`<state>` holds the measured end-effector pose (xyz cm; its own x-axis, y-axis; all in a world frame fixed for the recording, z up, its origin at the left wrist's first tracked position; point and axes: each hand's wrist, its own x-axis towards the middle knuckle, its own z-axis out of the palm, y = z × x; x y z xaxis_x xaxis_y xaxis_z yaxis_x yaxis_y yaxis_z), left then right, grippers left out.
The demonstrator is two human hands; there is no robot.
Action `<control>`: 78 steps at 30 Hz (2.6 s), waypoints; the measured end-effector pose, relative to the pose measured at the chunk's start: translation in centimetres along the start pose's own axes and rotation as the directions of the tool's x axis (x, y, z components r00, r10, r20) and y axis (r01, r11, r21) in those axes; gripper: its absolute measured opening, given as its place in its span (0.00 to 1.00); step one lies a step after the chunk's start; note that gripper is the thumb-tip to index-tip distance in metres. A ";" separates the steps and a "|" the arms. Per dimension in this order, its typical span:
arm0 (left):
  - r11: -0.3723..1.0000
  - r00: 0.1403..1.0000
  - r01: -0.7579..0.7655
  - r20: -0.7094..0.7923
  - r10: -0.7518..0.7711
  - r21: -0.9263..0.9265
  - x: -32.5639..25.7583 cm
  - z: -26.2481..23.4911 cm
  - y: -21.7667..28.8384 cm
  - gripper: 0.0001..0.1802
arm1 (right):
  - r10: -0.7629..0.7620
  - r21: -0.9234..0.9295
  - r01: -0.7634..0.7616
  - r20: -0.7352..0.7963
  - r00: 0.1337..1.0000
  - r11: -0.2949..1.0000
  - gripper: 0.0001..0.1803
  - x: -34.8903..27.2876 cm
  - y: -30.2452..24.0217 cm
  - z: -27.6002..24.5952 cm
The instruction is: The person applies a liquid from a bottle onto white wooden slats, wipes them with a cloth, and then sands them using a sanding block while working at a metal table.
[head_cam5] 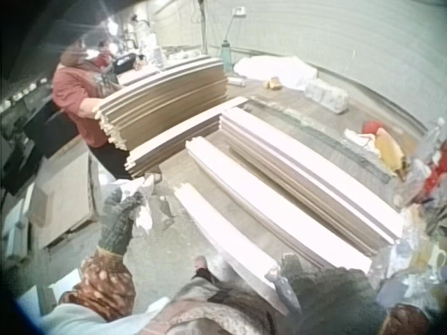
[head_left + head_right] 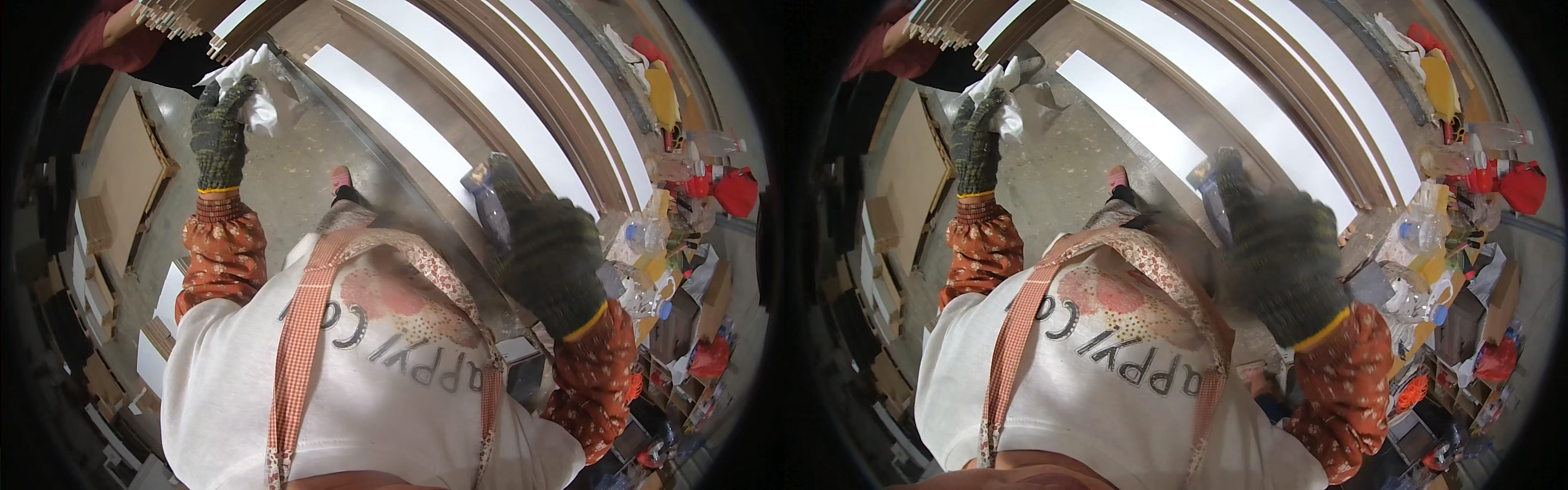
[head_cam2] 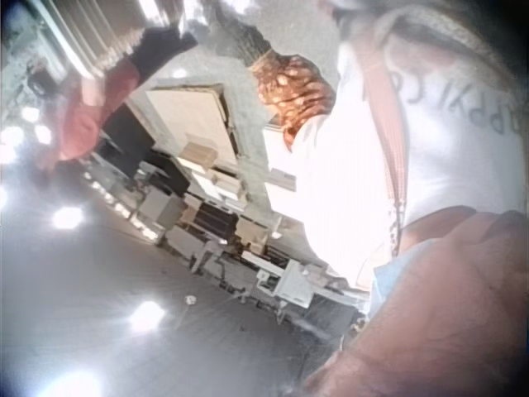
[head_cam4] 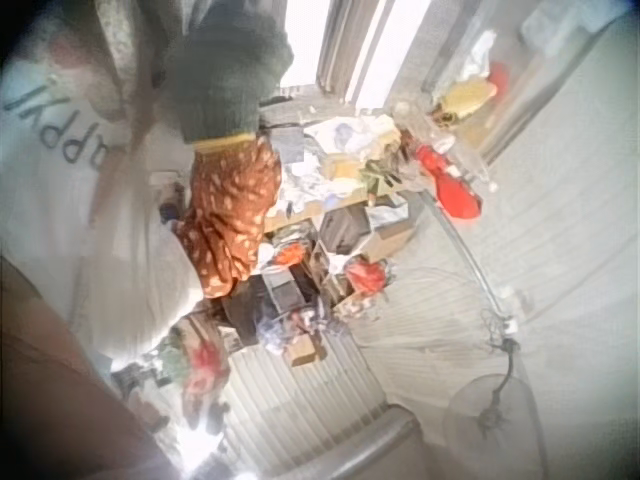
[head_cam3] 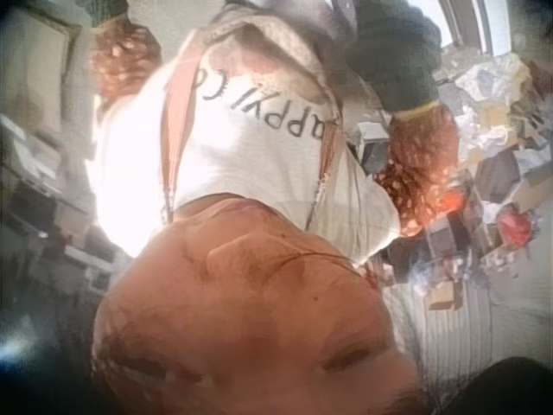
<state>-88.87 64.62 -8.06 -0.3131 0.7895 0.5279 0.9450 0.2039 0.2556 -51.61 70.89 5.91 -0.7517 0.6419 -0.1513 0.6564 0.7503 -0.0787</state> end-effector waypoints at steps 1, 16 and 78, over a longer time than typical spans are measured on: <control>0.999 0.999 -0.034 -0.006 0.034 0.016 -0.2 0.3 -0.8 0.16 | -0.026 -0.012 0.027 0.005 1.000 1.000 0.27 1.3 -0.8 0.5; 0.720 0.987 0.116 -0.004 -0.163 -0.684 1.4 0.6 0.6 0.15 | 0.079 -0.096 -0.053 0.294 0.953 0.994 0.25 14.7 -5.9 1.8; 0.700 0.698 -0.504 0.239 0.675 -0.505 -5.2 8.1 22.5 0.33 | 0.547 0.499 -0.302 -0.471 0.692 0.812 0.35 -7.1 2.8 17.2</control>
<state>-65.22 69.80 -11.59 0.4417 0.8270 0.3478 0.7721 -0.5479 0.3221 -43.34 65.74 -10.16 -0.1905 0.9292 0.3167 0.7917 0.3362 -0.5101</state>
